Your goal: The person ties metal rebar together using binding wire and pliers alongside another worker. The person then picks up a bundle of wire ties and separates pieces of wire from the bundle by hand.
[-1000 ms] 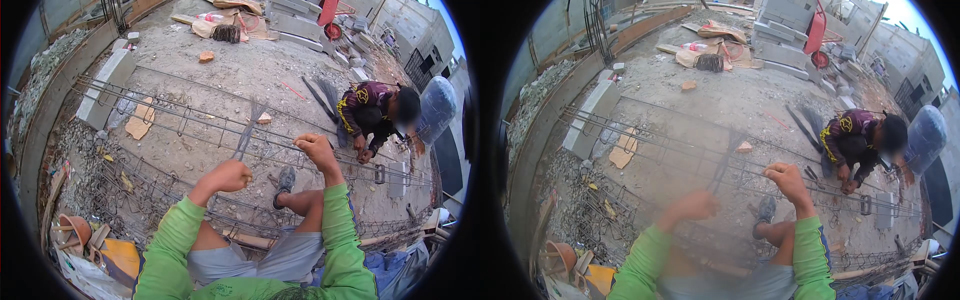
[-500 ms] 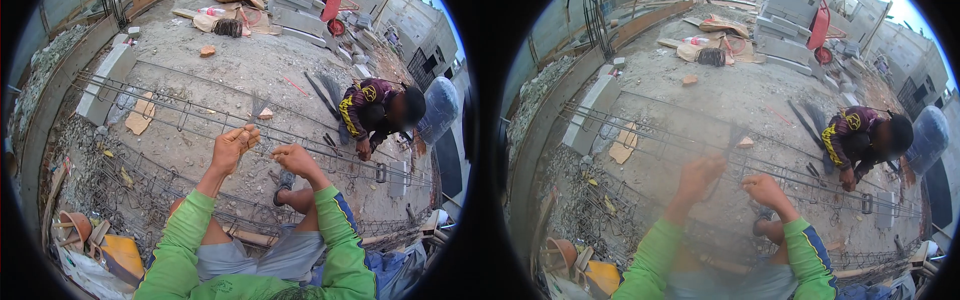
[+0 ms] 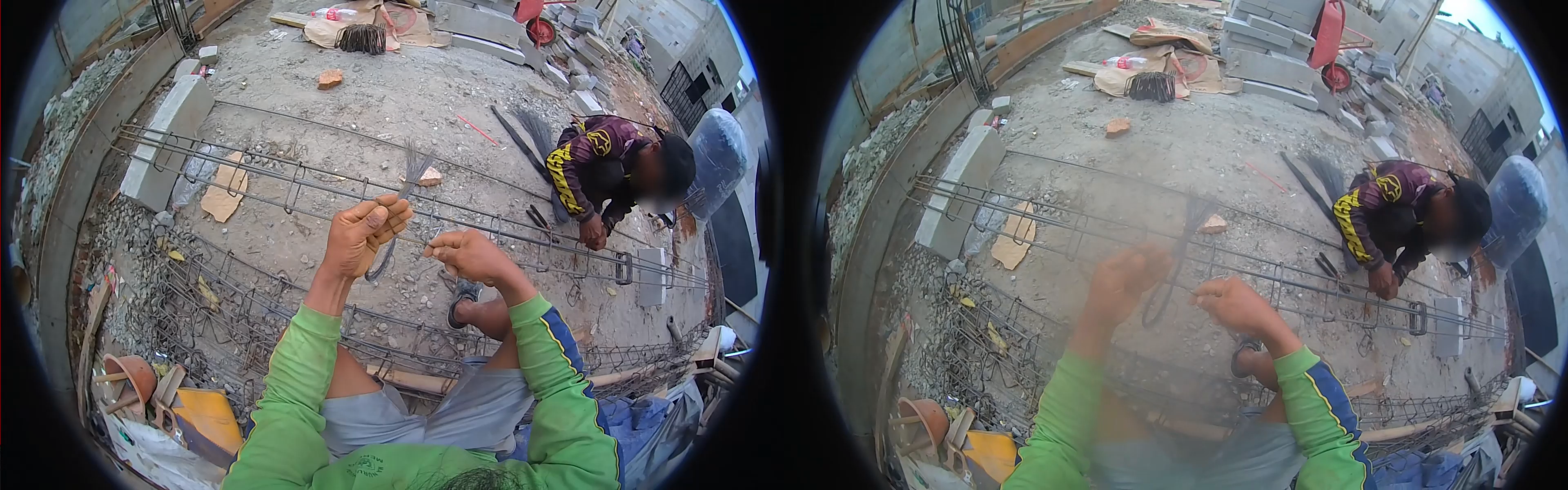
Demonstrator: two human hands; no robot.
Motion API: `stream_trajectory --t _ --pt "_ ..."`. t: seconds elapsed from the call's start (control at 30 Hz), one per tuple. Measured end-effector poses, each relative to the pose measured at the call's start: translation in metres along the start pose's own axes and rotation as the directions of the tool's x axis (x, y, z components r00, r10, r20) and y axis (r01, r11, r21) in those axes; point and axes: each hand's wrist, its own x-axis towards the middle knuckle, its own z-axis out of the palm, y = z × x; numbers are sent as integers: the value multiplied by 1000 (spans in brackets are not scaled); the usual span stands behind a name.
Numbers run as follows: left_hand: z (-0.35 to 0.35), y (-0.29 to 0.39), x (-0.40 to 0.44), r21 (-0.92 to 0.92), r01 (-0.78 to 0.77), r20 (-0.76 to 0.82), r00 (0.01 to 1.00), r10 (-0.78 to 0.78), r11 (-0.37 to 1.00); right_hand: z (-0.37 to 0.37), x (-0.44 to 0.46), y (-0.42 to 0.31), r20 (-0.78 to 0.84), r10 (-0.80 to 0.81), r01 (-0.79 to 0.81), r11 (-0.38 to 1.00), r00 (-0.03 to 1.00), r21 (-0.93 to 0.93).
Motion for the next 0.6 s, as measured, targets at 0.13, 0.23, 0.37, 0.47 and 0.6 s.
stream_trajectory --t 0.13,0.23,0.37,0.47,0.6 --pt "-4 -11 2 -83 -22 -69 997 16 996 20 2 2 123 -72 82 994 990 -79" --pt "-5 -11 2 -204 -60 -143 989 30 977 21 -2 -8 198 -81 110 983 977 -144" --pt "-15 -6 1 -267 -9 -97 995 -18 964 12 7 1 110 -46 73 964 993 -256" --pt "-17 -1 2 -304 11 -15 1000 -17 953 7 9 -3 106 -85 105 972 991 -208" --pt "-24 -1 -1 -237 -18 -9 1000 17 971 10 9 -3 143 -107 133 974 984 -186"
